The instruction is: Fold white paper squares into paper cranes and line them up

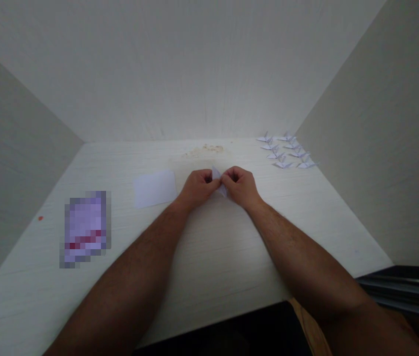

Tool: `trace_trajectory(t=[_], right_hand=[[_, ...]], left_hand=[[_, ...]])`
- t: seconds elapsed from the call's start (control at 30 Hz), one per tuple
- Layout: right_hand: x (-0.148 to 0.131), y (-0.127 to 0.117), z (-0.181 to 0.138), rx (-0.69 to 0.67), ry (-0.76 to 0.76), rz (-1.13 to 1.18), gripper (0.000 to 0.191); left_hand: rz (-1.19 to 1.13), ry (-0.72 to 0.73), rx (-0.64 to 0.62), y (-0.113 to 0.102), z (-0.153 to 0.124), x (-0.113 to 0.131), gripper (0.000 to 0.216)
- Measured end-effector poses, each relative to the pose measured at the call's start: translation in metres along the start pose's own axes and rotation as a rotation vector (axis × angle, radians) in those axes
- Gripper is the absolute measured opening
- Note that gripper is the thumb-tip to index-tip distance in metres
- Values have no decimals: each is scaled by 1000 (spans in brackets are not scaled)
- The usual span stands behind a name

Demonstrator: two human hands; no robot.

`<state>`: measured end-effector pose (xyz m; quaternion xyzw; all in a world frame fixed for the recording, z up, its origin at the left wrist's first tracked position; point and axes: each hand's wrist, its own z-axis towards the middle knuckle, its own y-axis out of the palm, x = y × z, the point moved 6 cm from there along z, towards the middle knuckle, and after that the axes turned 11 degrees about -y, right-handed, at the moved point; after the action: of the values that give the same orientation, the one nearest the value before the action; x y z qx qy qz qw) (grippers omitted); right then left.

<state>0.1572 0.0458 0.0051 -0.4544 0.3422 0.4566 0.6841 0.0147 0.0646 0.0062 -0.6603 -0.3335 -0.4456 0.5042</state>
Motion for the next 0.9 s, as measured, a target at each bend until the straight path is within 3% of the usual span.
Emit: trace_trajectory(t=[0.43,0.67,0.9], right_hand=[[-2,1,1,-14,-61,-67,18],[-5,-1,1,10,-86,-120,16],[7,2,1,-21,4,0,20]], left_hand=[[74,13,27,-1,-1,2,25],[67,40,-42,5,-1,5,23],[-114,-33,90,-6,0,-2,20]])
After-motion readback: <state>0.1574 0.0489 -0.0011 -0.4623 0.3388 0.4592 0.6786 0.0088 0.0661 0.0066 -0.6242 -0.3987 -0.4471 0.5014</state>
